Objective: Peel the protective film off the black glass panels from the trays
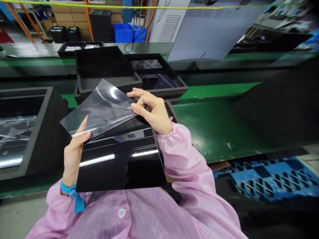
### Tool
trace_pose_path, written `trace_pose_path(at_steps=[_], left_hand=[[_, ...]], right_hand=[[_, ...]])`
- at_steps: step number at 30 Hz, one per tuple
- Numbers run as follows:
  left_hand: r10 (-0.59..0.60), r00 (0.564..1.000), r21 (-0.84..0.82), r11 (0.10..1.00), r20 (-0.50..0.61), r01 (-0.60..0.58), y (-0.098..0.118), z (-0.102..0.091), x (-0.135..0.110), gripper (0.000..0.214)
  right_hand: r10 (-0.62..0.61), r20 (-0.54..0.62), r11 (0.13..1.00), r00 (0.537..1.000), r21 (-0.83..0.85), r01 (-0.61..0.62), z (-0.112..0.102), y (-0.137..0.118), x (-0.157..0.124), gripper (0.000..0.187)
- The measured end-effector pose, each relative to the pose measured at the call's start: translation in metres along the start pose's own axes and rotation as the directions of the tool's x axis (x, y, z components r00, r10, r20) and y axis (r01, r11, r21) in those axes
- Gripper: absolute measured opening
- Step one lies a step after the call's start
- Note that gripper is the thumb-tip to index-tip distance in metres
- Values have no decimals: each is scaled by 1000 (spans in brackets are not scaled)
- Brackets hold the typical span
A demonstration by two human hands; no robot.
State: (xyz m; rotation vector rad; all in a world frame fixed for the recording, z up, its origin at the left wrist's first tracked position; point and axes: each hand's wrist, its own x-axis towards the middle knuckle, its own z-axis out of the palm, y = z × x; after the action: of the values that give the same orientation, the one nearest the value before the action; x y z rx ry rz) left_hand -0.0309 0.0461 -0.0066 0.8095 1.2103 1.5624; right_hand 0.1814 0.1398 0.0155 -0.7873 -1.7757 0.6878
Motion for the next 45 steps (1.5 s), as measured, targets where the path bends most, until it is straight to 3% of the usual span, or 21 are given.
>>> trace_pose_path(at_steps=[7, 14, 17, 19, 22, 24, 26, 28, 31, 33, 35, 37, 38, 41, 45], left_hand=[[-27, 999, -33, 999, -34, 26, 4, 14, -9, 48], [-132, 989, -159, 977, 71, 142, 0, 13, -14, 66], [-117, 987, -152, 979, 111, 133, 1, 11, -14, 65], [-101, 981, -133, 983, 164, 123, 0, 9, -14, 66], [-77, 968, -119, 987, 239, 108, -3, 7, -17, 70], [-87, 952, -131, 983, 293, 130, -7, 7, -22, 72], [-111, 936, -147, 975, 335, 168, -12, 7, -28, 73], [-117, 927, -162, 969, 357, 185, -15, 6, -33, 72], [-94, 916, -181, 967, 391, 176, -15, 5, -40, 74], [-89, 909, -198, 963, 407, 182, -13, 4, -44, 80], [-102, 898, -206, 956, 429, 207, -9, 3, -48, 89], [-113, 874, -209, 949, 473, 236, -5, 1, -53, 95], [-113, 857, -211, 945, 503, 248, -3, 0, -56, 96], [-97, 815, -231, 934, 571, 273, 2, -2, -62, 96], [-62, 792, -284, 914, 608, 289, 8, 0, -67, 98]], right_hand=[[28, -14, 999, 999, -34, -29, -2, 7, -8, 31], [-1, -66, 1000, 998, 3, 1, 0, 10, -19, 31], [-71, -55, 997, 996, 16, 72, -3, 16, -22, 34], [-98, -108, 994, 989, 28, 102, -5, 25, -19, 42], [50, -242, 999, 969, 8, -50, -7, 38, -10, 42], [222, -243, 968, 944, -65, -244, -6, 42, -4, 41], [297, -258, 919, 919, -185, -349, -4, 40, -3, 39], [204, -329, 885, 922, -341, -317, 0, 33, -6, 33], [-44, -355, 862, 934, -486, -144, 3, 17, -18, 21], [-107, -313, 932, 944, -362, -15, 1, 6, -28, 13], [-72, -277, 997, 958, -14, 71, -4, -1, -38, 13], [-16, -227, 946, 974, 313, 88, -13, -5, -47, 16], [3, -201, 915, 980, 395, 79, -17, -7, -51, 16], [-4, -168, 903, 986, 423, 76, -26, -12, -57, 14], [57, -153, 917, 987, 398, 9, -26, -25, -58, 23]])
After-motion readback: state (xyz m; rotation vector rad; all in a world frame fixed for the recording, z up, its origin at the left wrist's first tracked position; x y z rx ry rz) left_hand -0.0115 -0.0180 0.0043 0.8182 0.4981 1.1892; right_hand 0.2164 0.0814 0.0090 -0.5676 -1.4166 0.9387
